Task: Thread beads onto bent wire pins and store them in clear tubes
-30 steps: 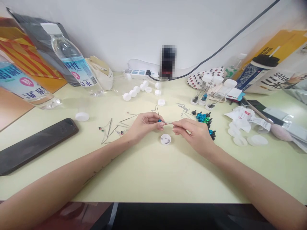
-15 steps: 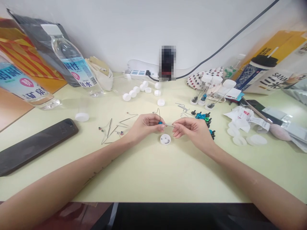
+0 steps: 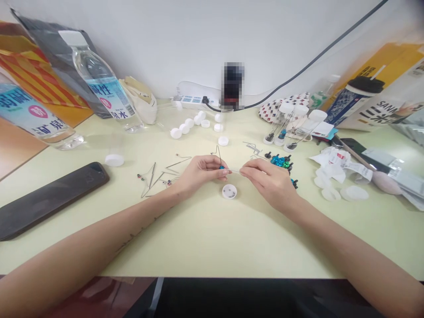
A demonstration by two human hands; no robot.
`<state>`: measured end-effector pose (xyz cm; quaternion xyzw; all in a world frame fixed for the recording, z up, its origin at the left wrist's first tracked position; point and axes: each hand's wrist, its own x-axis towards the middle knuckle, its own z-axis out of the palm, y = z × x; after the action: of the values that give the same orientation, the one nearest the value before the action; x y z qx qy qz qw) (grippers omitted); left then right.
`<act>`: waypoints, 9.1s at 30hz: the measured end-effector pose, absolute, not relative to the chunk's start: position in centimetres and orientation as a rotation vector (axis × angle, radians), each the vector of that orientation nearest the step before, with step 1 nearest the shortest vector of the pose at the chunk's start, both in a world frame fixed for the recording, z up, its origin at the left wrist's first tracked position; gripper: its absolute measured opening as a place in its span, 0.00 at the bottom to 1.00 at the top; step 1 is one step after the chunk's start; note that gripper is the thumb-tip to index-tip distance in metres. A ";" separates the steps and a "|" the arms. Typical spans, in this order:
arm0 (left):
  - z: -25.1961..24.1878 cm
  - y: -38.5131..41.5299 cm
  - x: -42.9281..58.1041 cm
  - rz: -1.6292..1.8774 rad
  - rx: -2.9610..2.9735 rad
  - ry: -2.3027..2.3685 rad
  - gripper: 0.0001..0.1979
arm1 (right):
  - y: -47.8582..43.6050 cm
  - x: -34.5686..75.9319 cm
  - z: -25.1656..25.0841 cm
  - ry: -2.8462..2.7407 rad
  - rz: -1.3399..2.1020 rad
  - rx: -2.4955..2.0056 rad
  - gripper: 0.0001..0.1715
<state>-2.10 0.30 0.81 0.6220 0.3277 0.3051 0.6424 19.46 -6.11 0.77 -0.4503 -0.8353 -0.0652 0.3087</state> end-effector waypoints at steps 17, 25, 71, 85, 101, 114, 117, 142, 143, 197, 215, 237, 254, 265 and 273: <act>0.6 0.2 -1.9 0.734 1.442 0.752 0.11 | -6.1 17.7 1.0 -1.509 1.016 -1.273 0.12; 0.7 0.2 -2.0 0.742 1.434 0.776 0.11 | -6.2 18.4 0.4 -2.047 0.198 -1.174 0.11; 0.8 0.1 -1.9 0.753 1.447 0.747 0.10 | -6.1 17.4 0.9 -1.299 1.305 -1.229 0.14; 0.9 0.2 -1.9 0.757 1.402 0.784 0.11 | -6.2 18.8 0.3 -2.199 -0.188 -1.107 0.12; 1.1 0.1 -1.9 0.724 1.427 0.749 0.09 | -6.3 18.0 0.4 -1.885 0.501 -1.282 0.11; 0.9 0.1 -1.9 0.723 1.427 0.750 0.11 | -6.5 18.2 0.4 -1.981 0.354 -1.292 0.13; 0.9 0.0 -1.9 0.725 1.455 0.742 0.11 | -6.4 17.6 0.7 -1.636 0.931 -1.298 0.12; 0.7 0.0 -1.8 0.711 1.456 0.735 0.11 | -6.0 17.6 1.1 -1.227 1.436 -1.130 0.17; 0.7 0.1 -1.8 0.707 1.460 0.730 0.10 | -6.0 17.7 1.1 -1.202 1.466 -1.116 0.17; 0.1 1.4 -2.5 0.722 2.056 1.184 0.05 | -4.7 21.9 2.0 -1.827 -0.032 -1.588 0.16; 3.4 4.3 -7.8 0.651 2.429 1.536 0.14 | -2.5 25.6 1.1 -1.890 -0.363 -1.899 0.18; 1.8 6.8 -11.5 0.258 2.536 1.940 0.10 | -0.7 28.6 -0.9 -1.929 -0.089 -1.736 0.16; 1.3 7.1 -10.8 0.342 2.481 1.657 0.07 | -0.7 28.3 -1.2 -1.922 -0.103 -1.768 0.14; 2.0 7.8 -13.4 0.381 2.400 1.947 0.08 | -0.6 28.7 -0.9 -1.806 -0.203 -1.779 0.16; 2.4 8.9 -15.2 0.361 2.229 1.929 0.03 | -0.7 28.7 -0.9 -1.840 -0.193 -1.765 0.15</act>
<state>-15.23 8.94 2.45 0.7478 0.6471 0.1213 0.0861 28.66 -0.73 -0.87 -0.6610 -0.6890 -0.0723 0.2882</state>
